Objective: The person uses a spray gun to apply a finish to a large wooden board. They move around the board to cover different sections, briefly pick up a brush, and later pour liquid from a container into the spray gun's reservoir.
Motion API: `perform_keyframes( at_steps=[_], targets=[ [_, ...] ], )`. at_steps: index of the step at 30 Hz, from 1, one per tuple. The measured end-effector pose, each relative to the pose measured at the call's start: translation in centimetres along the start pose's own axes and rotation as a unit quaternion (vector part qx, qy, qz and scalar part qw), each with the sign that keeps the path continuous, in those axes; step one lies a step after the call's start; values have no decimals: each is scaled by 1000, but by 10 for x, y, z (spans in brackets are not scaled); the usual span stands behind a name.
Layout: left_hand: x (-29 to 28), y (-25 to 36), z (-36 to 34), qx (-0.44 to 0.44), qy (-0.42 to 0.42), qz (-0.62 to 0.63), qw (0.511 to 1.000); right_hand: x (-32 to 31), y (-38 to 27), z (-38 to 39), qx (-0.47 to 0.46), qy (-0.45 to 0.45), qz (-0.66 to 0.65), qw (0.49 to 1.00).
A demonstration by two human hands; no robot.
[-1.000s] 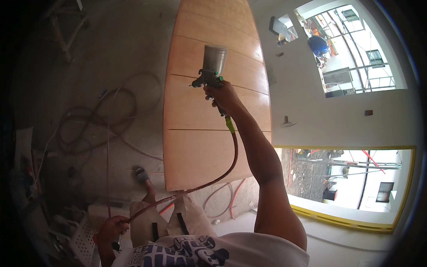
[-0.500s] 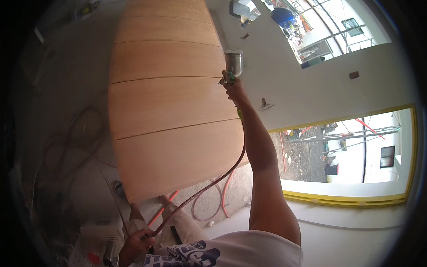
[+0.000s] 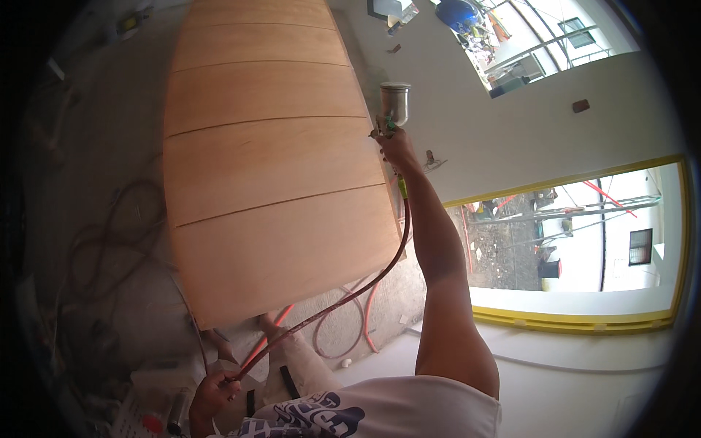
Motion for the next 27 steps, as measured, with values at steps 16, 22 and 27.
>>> perform_keyframes(
  at_steps=[16,22,27],
  targets=[
    [-145,-186,122,-26,117,39,992,336,-222,195,-65,-298,-141,942],
    [-159,-198,144,-2,132,32,991,378,-276,258,-60,-348,-176,919],
    [-148,-176,129,11,95,42,995,320,-209,224,-40,-285,-115,951]
  ],
)
Point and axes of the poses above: each hand's wrist, its own z-axis away from the middle knuckle, its own x-axis out of the palm, y = z × x, the point moved 10 cm from there along -z, towards the middle knuckle, and after that the axes turned 13 degrees about -z, right-handed, at the moved point
